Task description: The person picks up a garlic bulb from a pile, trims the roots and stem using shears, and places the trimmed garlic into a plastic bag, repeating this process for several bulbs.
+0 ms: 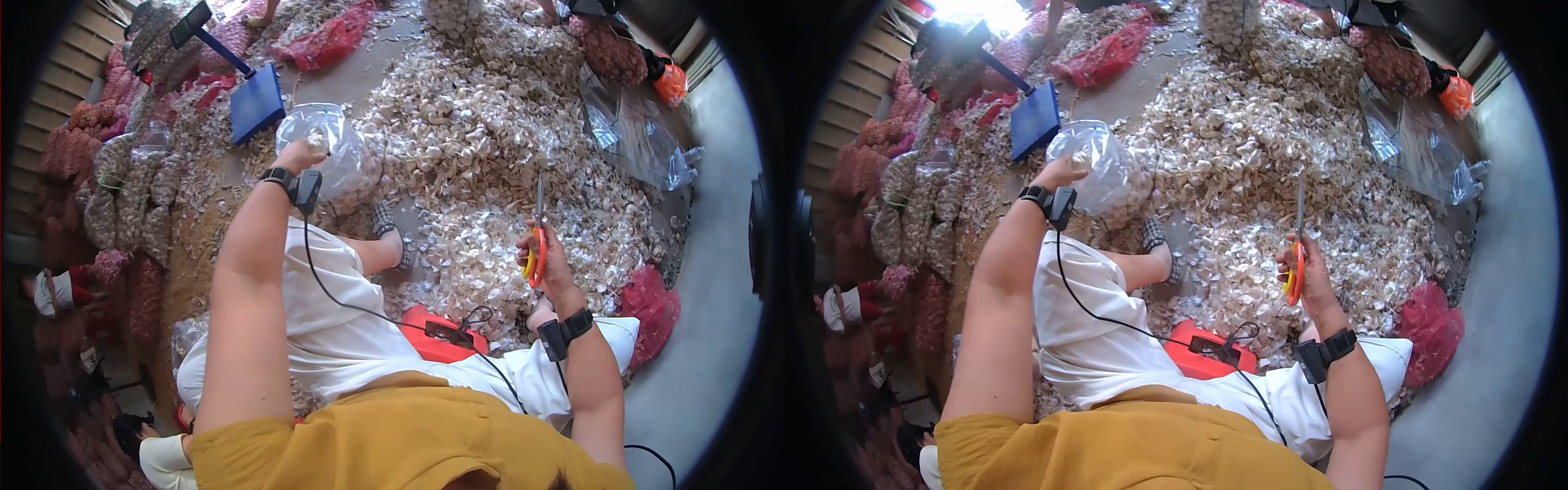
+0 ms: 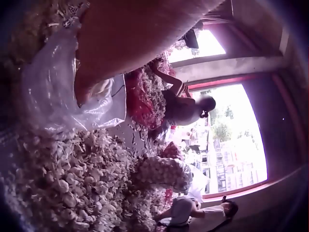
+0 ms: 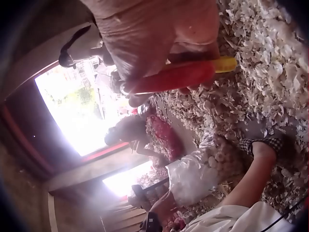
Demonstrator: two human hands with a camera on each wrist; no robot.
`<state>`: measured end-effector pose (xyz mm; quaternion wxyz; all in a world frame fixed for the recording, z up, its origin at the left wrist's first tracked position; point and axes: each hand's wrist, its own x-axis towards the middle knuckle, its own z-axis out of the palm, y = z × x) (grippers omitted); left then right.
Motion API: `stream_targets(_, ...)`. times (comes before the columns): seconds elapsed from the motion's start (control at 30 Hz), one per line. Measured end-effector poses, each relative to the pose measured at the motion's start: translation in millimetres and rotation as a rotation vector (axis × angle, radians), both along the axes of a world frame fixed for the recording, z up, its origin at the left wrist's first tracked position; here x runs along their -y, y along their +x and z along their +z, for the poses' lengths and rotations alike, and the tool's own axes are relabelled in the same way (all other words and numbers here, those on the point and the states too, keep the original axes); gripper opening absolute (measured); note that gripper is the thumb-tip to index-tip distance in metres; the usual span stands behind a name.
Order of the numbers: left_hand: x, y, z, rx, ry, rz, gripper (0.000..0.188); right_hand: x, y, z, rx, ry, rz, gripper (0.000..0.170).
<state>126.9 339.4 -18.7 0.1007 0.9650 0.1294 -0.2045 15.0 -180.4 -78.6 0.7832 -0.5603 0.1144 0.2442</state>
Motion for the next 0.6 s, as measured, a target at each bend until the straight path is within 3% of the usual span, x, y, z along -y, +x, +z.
stream_targets(0.07, 3.2, 8.3, -16.4, -0.072, 0.071, -0.075, 0.062, -0.1, -0.2, 1.9, -0.033, -0.025, -0.005, 0.037)
stream_targets(0.13, 19.9, 17.2, -25.2, -0.062, -0.132, 0.093, 0.065, 1.1, 0.1, 0.4, -0.048, -0.026, -0.016, 0.039)
stream_targets(0.2, 40.0, 23.9, -27.4, -0.156, -0.027, -0.032, 0.061, 3.1, 1.9, 0.6, -0.079, -0.035, -0.023, 0.038)
stream_targets(0.27, 90.0, 16.1, 14.4, -0.326, 0.488, -0.29, 0.057, 6.1, 0.5, 3.2, -0.111, -0.016, -0.06, 0.039)
stream_targets(0.33, 126.8, 29.4, 26.1, -0.249, 0.59, -0.291, 0.048, 3.9, 2.8, 15.3, -0.132, 0.034, -0.081, 0.041)
stream_targets(0.4, 152.4, 43.0, 21.7, 0.094, 0.339, -0.341, 0.039, 1.2, 5.5, 26.2, -0.1, 0.152, -0.116, 0.04)
stream_targets(0.47, 172.9, 58.0, -21.4, 0.178, -0.03, -0.491, 0.031, 1.3, 9.8, 31.1, -0.1, 0.082, -0.084, 0.04)
stream_targets(0.53, 195.6, 68.0, -84.4, -0.008, -0.268, -0.368, 0.028, -1.3, 12.7, 30.6, -0.045, 0.018, -0.205, 0.038)
stream_targets(0.6, 208.7, 76.5, -146.4, -0.176, -0.316, -0.402, 0.029, 6.2, 15.9, 37.1, -0.08, 0.006, -0.195, 0.043)
